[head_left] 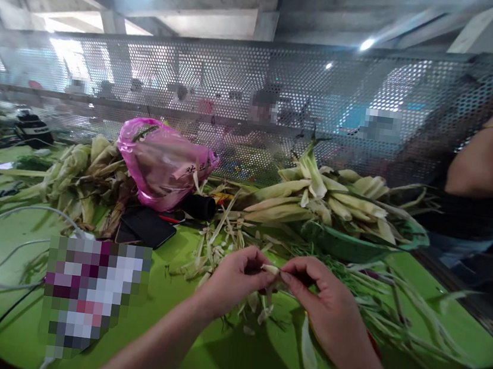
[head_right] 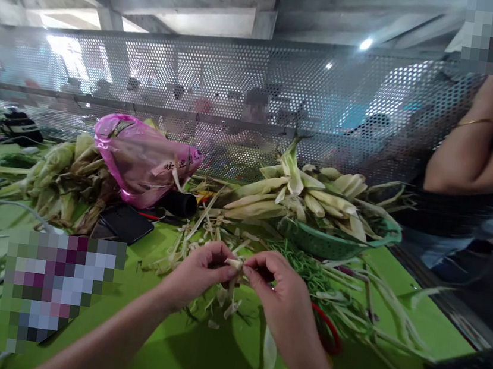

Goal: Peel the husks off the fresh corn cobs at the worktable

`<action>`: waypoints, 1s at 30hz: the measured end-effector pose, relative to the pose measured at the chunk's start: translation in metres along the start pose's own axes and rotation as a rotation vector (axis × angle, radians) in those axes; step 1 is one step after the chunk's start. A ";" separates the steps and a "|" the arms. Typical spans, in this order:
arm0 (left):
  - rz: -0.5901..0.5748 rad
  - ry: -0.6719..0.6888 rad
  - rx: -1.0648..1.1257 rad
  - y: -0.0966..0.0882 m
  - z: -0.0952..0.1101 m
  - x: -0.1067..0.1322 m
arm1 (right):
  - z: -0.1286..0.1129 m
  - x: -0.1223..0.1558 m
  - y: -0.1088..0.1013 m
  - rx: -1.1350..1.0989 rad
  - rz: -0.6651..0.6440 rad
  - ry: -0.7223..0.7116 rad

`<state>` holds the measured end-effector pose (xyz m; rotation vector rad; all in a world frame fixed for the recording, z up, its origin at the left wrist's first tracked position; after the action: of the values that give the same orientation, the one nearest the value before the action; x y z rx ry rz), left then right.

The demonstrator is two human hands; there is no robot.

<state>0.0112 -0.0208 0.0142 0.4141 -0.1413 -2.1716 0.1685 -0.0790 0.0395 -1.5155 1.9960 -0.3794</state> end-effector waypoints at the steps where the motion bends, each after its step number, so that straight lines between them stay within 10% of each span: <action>1: -0.006 -0.008 -0.020 0.000 -0.001 0.000 | 0.000 0.000 -0.001 0.040 -0.014 -0.032; 9: -0.069 0.013 -0.235 -0.003 -0.007 0.001 | -0.005 0.001 -0.001 0.115 -0.082 -0.092; 20: -0.054 0.016 -0.058 0.003 0.002 0.001 | 0.008 0.001 0.004 -0.504 -0.191 0.493; 30: -0.098 0.035 -0.048 0.003 -0.002 0.002 | 0.006 0.003 0.009 -0.860 -0.293 0.627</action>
<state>0.0132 -0.0238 0.0125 0.4392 -0.0509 -2.2576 0.1647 -0.0781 0.0289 -2.4669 2.6064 -0.0970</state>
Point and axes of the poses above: each hand's wrist, its own x-axis away from the middle knuckle, its own y-axis out of the palm, z = x × y, the point moved 1 cm from there along -x, towards the middle knuckle, and after that the axes turned 10 degrees about y, right-handed, at the moved point
